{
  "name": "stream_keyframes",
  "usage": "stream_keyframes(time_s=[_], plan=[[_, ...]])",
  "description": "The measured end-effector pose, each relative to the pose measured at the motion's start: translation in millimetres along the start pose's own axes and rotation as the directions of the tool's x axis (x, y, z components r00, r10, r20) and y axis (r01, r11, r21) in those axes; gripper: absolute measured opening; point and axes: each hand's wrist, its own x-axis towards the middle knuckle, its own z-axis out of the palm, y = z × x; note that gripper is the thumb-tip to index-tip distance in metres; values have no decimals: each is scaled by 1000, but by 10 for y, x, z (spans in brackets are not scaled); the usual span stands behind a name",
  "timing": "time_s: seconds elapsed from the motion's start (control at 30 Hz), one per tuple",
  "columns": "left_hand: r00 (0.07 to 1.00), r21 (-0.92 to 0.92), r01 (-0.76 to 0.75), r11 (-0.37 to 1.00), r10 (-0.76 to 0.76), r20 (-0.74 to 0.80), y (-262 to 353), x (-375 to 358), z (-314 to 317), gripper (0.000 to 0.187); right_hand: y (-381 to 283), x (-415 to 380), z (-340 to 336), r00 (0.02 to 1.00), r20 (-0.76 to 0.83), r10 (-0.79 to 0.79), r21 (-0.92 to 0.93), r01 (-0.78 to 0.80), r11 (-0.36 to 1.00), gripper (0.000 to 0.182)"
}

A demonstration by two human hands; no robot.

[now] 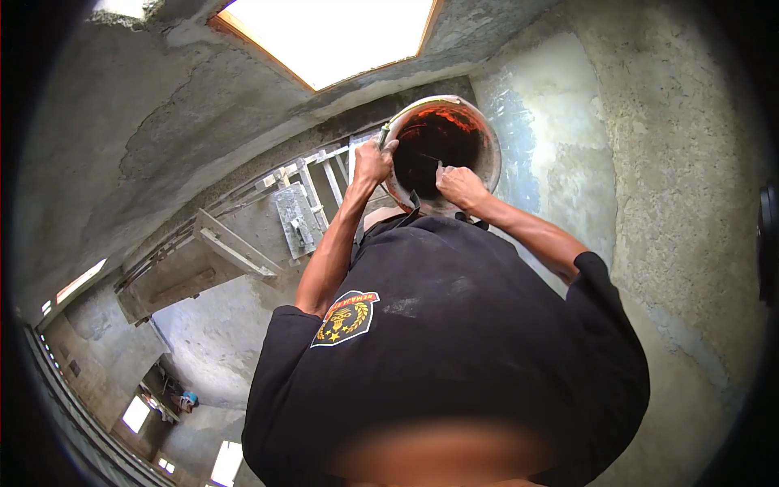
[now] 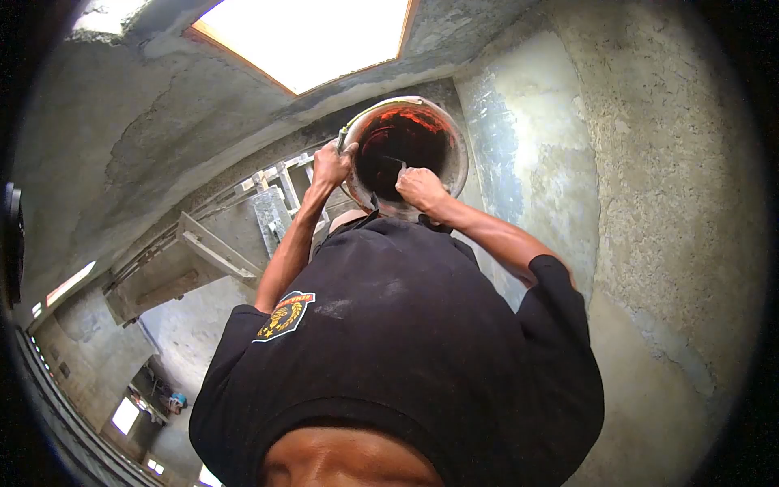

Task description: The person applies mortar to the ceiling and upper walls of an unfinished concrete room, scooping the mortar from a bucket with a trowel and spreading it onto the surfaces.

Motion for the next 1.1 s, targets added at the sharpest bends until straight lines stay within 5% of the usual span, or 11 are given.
stream_keyframes(time_s=[0.07,0.23,0.3,0.33,0.37,0.43,0.97,1.1], plan=[[1000,20,-15,1000,15,1,4,32,8,30,108,-85,32,979,9,-205,4,205,979,14],[996,59,85,995,-85,8,46,59,8,31,554,-301,-70,945,262,-193,45,188,981,17],[992,67,123,990,-125,32,82,75,-4,31,626,-349,-248,993,99,64,-34,-61,998,16],[986,80,150,985,-155,58,92,82,-2,31,622,-361,-312,993,101,57,-33,-54,998,16],[999,34,30,999,-29,-44,83,52,23,28,612,-383,-362,988,68,139,-63,-135,989,16],[999,16,5,1000,-4,-46,113,35,15,27,619,-388,-350,959,22,283,-105,-279,954,16],[997,62,70,996,-71,15,270,30,-17,31,327,-298,-403,947,314,-70,247,-10,969,15],[998,16,7,1000,-6,-63,284,-1,24,31,173,-199,-123,936,352,3,491,-187,851,29]])
